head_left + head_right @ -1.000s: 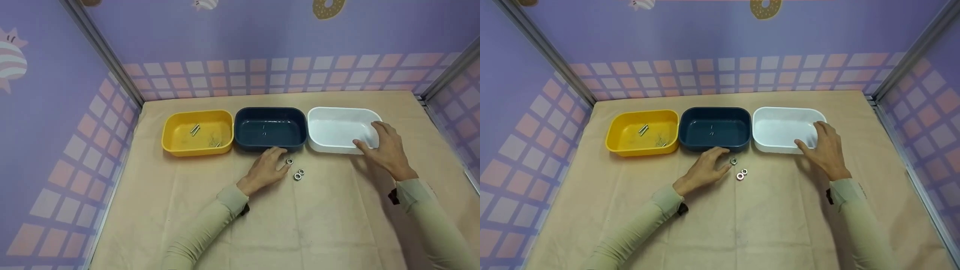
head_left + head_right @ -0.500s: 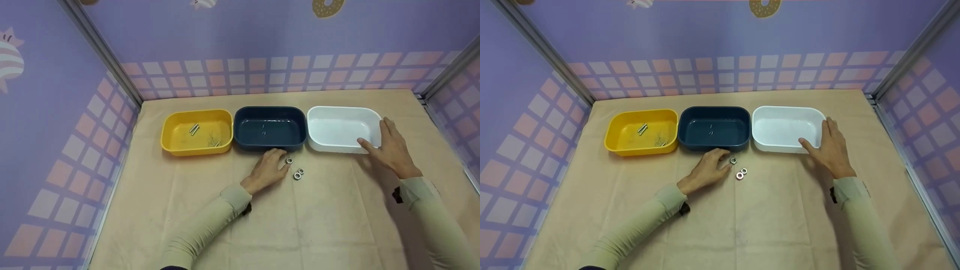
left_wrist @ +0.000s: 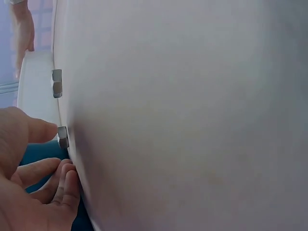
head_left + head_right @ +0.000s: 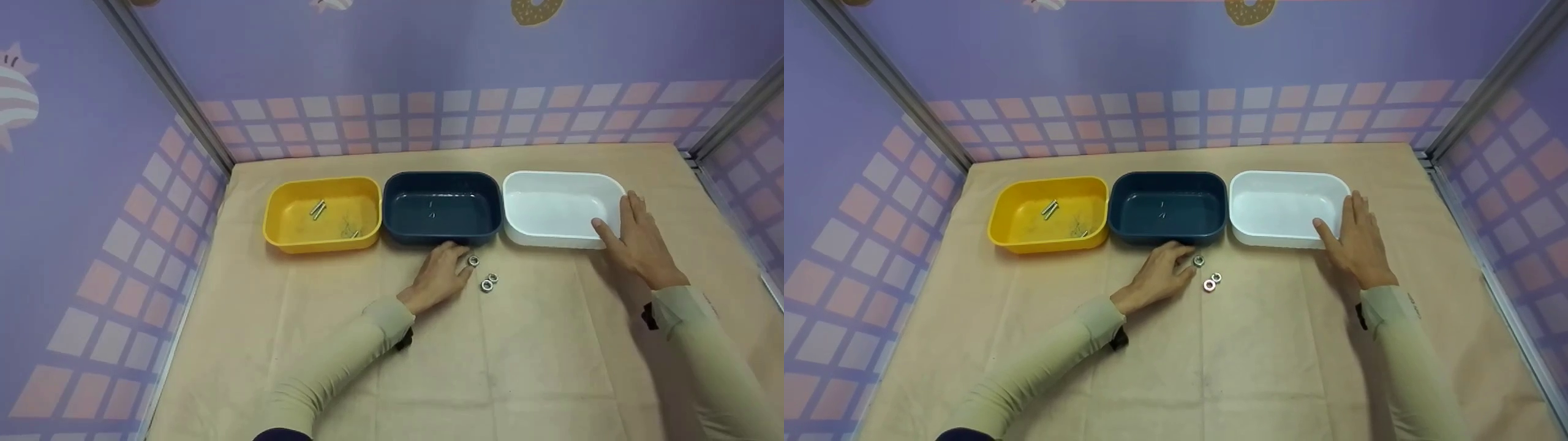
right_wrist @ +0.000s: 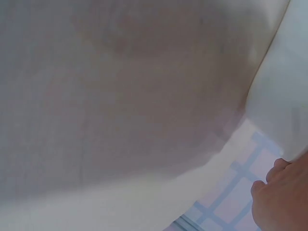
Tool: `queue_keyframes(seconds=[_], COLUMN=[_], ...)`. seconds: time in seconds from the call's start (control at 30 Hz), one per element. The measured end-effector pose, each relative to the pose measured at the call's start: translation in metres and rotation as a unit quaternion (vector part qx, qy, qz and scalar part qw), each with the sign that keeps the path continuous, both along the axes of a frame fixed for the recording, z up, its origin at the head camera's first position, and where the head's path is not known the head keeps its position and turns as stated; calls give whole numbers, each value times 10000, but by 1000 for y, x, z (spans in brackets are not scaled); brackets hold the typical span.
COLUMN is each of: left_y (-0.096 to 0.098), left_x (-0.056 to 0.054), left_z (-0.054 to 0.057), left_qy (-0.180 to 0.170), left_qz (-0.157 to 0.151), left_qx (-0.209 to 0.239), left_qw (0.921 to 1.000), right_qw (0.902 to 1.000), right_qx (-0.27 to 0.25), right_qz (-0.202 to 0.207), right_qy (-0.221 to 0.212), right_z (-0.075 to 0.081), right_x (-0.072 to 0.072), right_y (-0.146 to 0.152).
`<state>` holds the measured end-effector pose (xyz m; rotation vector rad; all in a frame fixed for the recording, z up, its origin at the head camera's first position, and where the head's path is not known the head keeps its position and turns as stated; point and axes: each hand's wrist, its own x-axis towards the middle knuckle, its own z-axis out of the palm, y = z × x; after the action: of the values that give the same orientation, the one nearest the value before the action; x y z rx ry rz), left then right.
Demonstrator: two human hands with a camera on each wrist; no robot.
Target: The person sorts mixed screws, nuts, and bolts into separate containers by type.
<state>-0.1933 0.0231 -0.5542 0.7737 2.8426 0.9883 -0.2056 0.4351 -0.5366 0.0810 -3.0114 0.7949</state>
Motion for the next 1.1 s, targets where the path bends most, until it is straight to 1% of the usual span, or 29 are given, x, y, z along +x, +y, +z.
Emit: queue_keyframes(seconds=[0.23, 0.43, 0.6, 0.77, 0.93, 1.1], left_y=[5, 1, -2, -3, -2, 0], left_x=[2, 1, 1, 0, -1, -4], left_z=[-6, -11, -12, -11, -12, -11], left_qy=[-197, -84, -105, -222, -300, -177], left_qz=[77, -33, -40, -76, -101, -280], left_qx=[131, 334, 479, 576, 476, 386], left_qw=[9997, 9994, 9988, 9981, 9984, 9987], right_qw=[10000, 9997, 9997, 9997, 9997, 9997], right_qx=[-11, -36, -61, -56, 25, 87], right_qz=[24, 65, 85, 139, 165, 136], right_qy=[85, 215, 216, 200, 150, 188], right_z=[-3, -3, -3, -2, -2, 0], right_x=[1, 3, 3, 0, 0, 2], right_y=[0, -2, -3, -3, -2, -2])
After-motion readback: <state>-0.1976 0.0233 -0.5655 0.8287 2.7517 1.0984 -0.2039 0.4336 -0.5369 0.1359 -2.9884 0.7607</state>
